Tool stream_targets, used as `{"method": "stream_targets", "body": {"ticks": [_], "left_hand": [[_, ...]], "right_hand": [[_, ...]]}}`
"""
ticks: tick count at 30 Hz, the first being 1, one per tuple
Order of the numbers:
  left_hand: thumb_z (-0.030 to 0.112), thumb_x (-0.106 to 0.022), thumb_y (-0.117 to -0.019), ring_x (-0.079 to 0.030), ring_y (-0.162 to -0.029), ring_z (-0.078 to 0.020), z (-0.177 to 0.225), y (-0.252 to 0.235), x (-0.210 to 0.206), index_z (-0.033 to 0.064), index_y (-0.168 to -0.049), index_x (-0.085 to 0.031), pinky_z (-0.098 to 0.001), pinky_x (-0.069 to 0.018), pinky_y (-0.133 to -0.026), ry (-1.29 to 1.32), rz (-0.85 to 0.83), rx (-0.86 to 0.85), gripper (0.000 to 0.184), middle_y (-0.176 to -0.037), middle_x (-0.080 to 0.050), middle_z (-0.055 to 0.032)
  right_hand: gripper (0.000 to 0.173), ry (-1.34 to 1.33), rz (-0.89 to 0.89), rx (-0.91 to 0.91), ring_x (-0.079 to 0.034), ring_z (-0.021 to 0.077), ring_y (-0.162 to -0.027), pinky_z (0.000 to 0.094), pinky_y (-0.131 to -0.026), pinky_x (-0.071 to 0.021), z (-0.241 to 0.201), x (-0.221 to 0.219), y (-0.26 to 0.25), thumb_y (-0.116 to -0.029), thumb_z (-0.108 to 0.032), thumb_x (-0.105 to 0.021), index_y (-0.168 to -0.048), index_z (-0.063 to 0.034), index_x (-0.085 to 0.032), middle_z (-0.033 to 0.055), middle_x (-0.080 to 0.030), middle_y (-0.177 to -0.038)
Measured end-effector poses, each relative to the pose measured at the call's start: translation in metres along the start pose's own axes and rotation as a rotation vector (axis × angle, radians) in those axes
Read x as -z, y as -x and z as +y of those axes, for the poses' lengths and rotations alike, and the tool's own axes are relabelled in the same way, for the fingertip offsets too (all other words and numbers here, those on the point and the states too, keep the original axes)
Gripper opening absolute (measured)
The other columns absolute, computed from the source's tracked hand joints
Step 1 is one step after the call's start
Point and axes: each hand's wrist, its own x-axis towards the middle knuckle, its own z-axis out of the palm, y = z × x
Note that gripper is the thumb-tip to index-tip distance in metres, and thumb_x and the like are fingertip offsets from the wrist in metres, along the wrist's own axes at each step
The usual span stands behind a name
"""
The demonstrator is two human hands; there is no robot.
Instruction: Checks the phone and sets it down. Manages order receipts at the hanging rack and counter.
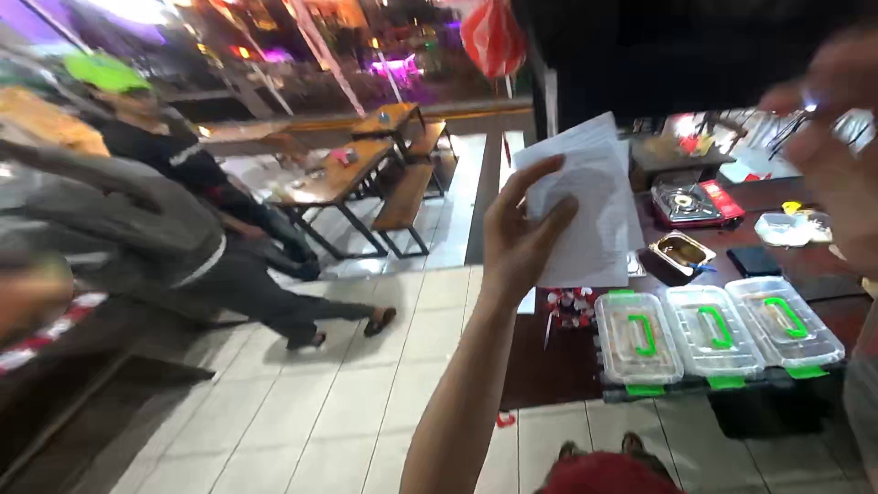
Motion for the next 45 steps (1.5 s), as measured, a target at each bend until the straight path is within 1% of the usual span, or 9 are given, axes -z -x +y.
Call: {"method": "stream_targets", "body": {"ticks": [4, 8, 12, 16, 22, 30, 37, 41, 45], "left_hand": [[0.01, -0.073, -0.0934, -0.07, -0.107, -0.021, -0.054, 0.135, 0.038, 0.0309, -0.161, -0.024, -0.0389, -0.0637, -0.082, -0.006, 0.283, 0.373, 0.086, -0.146, -0.056, -0.0033], [0.01, -0.079, -0.0887, -0.074, -0.094, -0.0251, -0.136, 0.246, 0.068, 0.0271, -0.161, -0.012, -0.0461, -0.0646, -0.081, -0.008, 0.565, 0.686, 0.1, -0.117, -0.07, -0.0113], [0.011, -0.077, -0.0907, -0.075, -0.09, -0.0248, -0.181, 0.313, 0.081, 0.016, -0.159, -0.025, -0.0453, -0.0636, -0.082, -0.137, 0.718, 0.916, 0.086, -0.109, -0.073, -0.0146], [0.02, -0.076, -0.0944, -0.074, -0.094, -0.0242, -0.197, 0.349, 0.091, 0.0074, -0.142, -0.049, -0.0462, -0.0621, -0.085, -0.237, 0.739, 1.046, 0.056, -0.111, -0.074, -0.0136], [0.019, -0.072, -0.0968, -0.072, -0.092, -0.0196, -0.207, 0.372, 0.104, 0.0102, -0.127, -0.065, -0.0424, -0.0609, -0.082, -0.2, 0.638, 1.081, 0.032, -0.111, -0.073, -0.0097], [0.012, -0.074, -0.0939, -0.073, -0.093, -0.0207, -0.244, 0.35, 0.105, -0.0018, -0.123, -0.065, -0.0418, -0.062, -0.085, -0.175, 0.67, 1.145, 0.033, -0.108, -0.073, -0.0144], [0.018, -0.07, -0.0972, -0.075, -0.089, -0.0184, -0.263, 0.346, 0.117, -0.001, -0.122, -0.066, -0.0415, -0.0619, -0.086, -0.366, 0.411, 1.127, 0.031, -0.101, -0.076, -0.0123], [0.018, -0.064, -0.1014, -0.073, -0.096, -0.0154, -0.26, 0.344, 0.131, 0.0016, -0.118, -0.07, -0.0387, -0.0594, -0.092, -0.386, 0.314, 1.081, 0.024, -0.105, -0.075, -0.0105], [0.021, -0.057, -0.1055, -0.07, -0.085, -0.0167, -0.242, 0.355, 0.159, -0.0015, -0.112, -0.067, -0.0391, -0.0598, -0.082, -0.432, 0.324, 1.002, 0.026, -0.095, -0.072, -0.0115]], "right_hand": [[0.026, -0.169, -0.397, -0.216, -0.07, 0.0088, -0.105, 0.0336, -0.094, -0.0609, 0.007, -0.113, 0.074, -0.1031, -0.02, -0.06, -0.128, -0.0145, -0.067, -0.0024, -0.072, -0.116], [0.025, -0.058, -0.905, -0.192, -0.07, 0.0214, -0.108, 0.0487, -0.096, -0.0566, 0.045, -0.252, 0.138, -0.1059, -0.027, -0.055, -0.123, -0.0189, -0.072, 0.0024, -0.073, -0.115], [0.031, 0.062, -1.327, -0.334, -0.069, 0.0402, -0.103, 0.0616, -0.085, -0.0558, 0.047, -0.375, 0.169, -0.1075, -0.029, -0.05, -0.113, -0.0053, -0.07, 0.0202, -0.07, -0.109], [0.039, 0.061, -1.497, -0.611, -0.059, 0.0504, -0.122, 0.07, -0.097, -0.0481, 0.056, -0.448, 0.166, -0.1083, -0.026, -0.046, -0.125, 0.0045, -0.065, 0.0325, -0.061, -0.129], [0.045, 0.046, -1.509, -0.775, -0.049, 0.0486, -0.135, 0.063, -0.109, -0.0414, 0.075, -0.492, 0.17, -0.1116, -0.024, -0.038, -0.132, 0.0107, -0.058, 0.0346, -0.052, -0.141], [0.033, -0.138, -1.224, -0.925, -0.066, 0.0447, -0.101, 0.0645, -0.086, -0.0519, 0.079, -0.499, 0.163, -0.0999, -0.025, -0.061, -0.104, 0.0077, -0.066, 0.0289, -0.067, -0.102], [0.024, -0.658, -0.587, -0.856, -0.071, 0.018, -0.093, 0.0397, -0.084, -0.0609, 0.046, -0.488, 0.196, -0.1028, -0.02, -0.059, -0.119, -0.0034, -0.064, 0.01, -0.071, -0.103], [0.04, -0.825, -0.436, -1.042, -0.066, 0.02, -0.119, 0.0411, -0.098, -0.0578, 0.022, -0.491, 0.243, -0.1111, -0.028, -0.04, -0.141, -0.0062, -0.055, 0.0096, -0.068, -0.13], [0.045, -0.77, -0.318, -1.056, -0.068, 0.0201, -0.113, 0.0392, -0.098, -0.0576, 0.019, -0.501, 0.271, -0.1119, -0.029, -0.037, -0.144, -0.0039, -0.055, 0.0114, -0.069, -0.124]]}}
